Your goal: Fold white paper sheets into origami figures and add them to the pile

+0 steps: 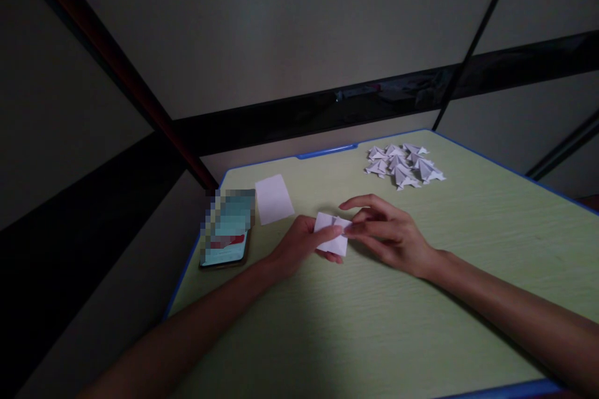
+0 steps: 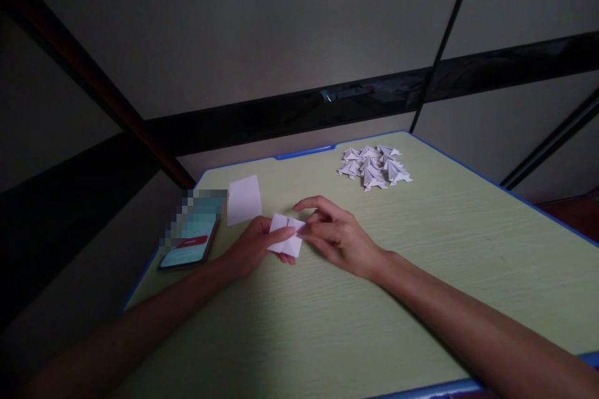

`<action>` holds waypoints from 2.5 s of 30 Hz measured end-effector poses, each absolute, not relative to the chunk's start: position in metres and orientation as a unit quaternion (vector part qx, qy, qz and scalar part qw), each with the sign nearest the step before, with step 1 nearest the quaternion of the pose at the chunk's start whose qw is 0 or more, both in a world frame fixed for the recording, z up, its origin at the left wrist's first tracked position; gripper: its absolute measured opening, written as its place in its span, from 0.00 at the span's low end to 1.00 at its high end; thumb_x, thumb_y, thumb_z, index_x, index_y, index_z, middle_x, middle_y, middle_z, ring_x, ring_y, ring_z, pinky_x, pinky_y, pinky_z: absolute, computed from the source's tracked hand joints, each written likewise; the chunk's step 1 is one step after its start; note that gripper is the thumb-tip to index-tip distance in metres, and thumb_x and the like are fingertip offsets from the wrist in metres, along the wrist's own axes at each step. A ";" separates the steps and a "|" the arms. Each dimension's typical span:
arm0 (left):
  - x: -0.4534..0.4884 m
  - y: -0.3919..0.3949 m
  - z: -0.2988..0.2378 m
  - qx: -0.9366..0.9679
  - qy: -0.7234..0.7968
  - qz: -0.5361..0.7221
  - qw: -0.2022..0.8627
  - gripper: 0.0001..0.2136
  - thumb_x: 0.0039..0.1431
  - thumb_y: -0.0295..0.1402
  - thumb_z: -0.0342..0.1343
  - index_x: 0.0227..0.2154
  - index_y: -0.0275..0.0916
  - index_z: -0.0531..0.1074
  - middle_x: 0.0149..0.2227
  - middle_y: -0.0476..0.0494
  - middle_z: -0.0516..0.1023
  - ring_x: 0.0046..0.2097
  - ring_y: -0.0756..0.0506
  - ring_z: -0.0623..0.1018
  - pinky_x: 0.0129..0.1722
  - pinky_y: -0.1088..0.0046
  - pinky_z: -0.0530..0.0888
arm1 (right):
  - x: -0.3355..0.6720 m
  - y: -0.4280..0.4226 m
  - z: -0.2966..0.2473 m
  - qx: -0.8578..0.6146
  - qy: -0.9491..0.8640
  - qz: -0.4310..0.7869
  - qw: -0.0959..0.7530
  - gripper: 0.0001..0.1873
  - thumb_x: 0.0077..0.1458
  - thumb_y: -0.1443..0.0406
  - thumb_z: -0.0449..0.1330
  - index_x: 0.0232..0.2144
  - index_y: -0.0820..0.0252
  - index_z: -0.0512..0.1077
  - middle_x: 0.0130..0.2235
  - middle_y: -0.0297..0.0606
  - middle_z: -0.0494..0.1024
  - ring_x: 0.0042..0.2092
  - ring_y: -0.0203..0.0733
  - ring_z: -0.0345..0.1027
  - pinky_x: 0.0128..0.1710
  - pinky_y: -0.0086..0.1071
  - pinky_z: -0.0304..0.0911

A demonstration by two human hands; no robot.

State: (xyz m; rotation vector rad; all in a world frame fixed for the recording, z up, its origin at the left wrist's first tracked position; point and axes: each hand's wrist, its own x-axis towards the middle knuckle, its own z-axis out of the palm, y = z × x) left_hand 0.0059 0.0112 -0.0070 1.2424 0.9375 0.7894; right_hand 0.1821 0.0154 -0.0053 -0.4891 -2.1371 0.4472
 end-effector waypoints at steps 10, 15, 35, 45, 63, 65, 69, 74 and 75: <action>0.004 0.011 -0.004 0.543 0.401 0.317 0.666 0.10 0.44 0.34 0.55 0.18 0.30 0.70 0.17 0.48 0.71 0.19 0.53 0.71 0.21 0.78 0.69 | 0.183 0.015 -0.002 -0.215 -0.853 0.220 0.422 0.07 0.49 0.71 0.53 0.29 0.59 0.71 0.41 0.40 0.65 0.33 0.34 0.65 0.32 0.32 0.63; 0.007 0.010 -0.007 0.539 0.431 0.361 0.627 0.09 0.45 0.33 0.54 0.20 0.30 0.70 0.17 0.48 0.71 0.19 0.53 0.71 0.21 0.78 0.69 | 0.175 0.016 0.001 -0.304 -0.754 0.351 0.465 0.05 0.44 0.65 0.58 0.23 0.62 0.67 0.34 0.38 0.64 0.32 0.34 0.62 0.30 0.30 0.61; 0.010 0.009 -0.011 0.503 0.436 0.399 0.631 0.11 0.43 0.35 0.56 0.25 0.28 0.73 0.22 0.42 0.75 0.22 0.52 0.72 0.22 0.77 0.72 | 0.169 0.016 0.005 -0.378 -0.653 0.540 0.373 0.07 0.41 0.66 0.57 0.18 0.64 0.64 0.20 0.31 0.65 0.23 0.30 0.55 0.23 0.26 0.51; 0.011 0.005 -0.008 0.539 0.449 0.397 0.591 0.10 0.45 0.34 0.54 0.21 0.30 0.71 0.19 0.45 0.73 0.21 0.51 0.73 0.22 0.76 0.71 | 0.169 0.016 0.001 -0.353 -0.660 0.532 0.397 0.10 0.40 0.63 0.59 0.17 0.63 0.63 0.21 0.30 0.64 0.23 0.30 0.55 0.22 0.26 0.51; 0.014 0.002 -0.003 0.599 0.467 0.392 0.520 0.09 0.46 0.32 0.53 0.17 0.31 0.70 0.18 0.47 0.73 0.22 0.52 0.72 0.23 0.79 0.69 | 0.170 0.016 0.005 -0.369 -0.638 0.597 0.317 0.09 0.40 0.66 0.59 0.16 0.64 0.63 0.16 0.28 0.64 0.18 0.26 0.52 0.17 0.23 0.45; 0.012 0.004 -0.004 0.598 0.469 0.382 0.526 0.08 0.45 0.32 0.53 0.18 0.31 0.71 0.18 0.47 0.73 0.22 0.52 0.72 0.22 0.79 0.69 | 0.171 0.017 0.006 -0.368 -0.637 0.598 0.318 0.09 0.40 0.66 0.59 0.16 0.65 0.63 0.16 0.28 0.64 0.18 0.26 0.52 0.17 0.23 0.45; 0.008 0.009 -0.005 0.595 0.452 0.355 0.562 0.08 0.46 0.32 0.53 0.21 0.31 0.71 0.19 0.46 0.74 0.21 0.52 0.72 0.21 0.78 0.69 | 0.171 0.018 0.005 -0.362 -0.628 0.608 0.323 0.08 0.40 0.67 0.58 0.16 0.65 0.63 0.17 0.29 0.65 0.18 0.26 0.53 0.18 0.23 0.46; 0.003 0.013 -0.005 0.602 0.419 0.341 0.588 0.09 0.46 0.32 0.52 0.19 0.30 0.70 0.18 0.46 0.73 0.20 0.52 0.72 0.21 0.80 0.68 | 0.172 0.020 0.004 -0.363 -0.618 0.616 0.328 0.07 0.40 0.68 0.58 0.16 0.65 0.63 0.17 0.29 0.65 0.18 0.25 0.53 0.17 0.22 0.46; 0.002 0.013 -0.006 0.604 0.415 0.340 0.590 0.09 0.46 0.32 0.52 0.20 0.30 0.70 0.18 0.46 0.73 0.20 0.53 0.72 0.21 0.80 0.68 | 0.172 0.020 0.004 -0.364 -0.617 0.618 0.325 0.07 0.39 0.68 0.58 0.16 0.65 0.63 0.17 0.29 0.65 0.18 0.25 0.53 0.17 0.22 0.46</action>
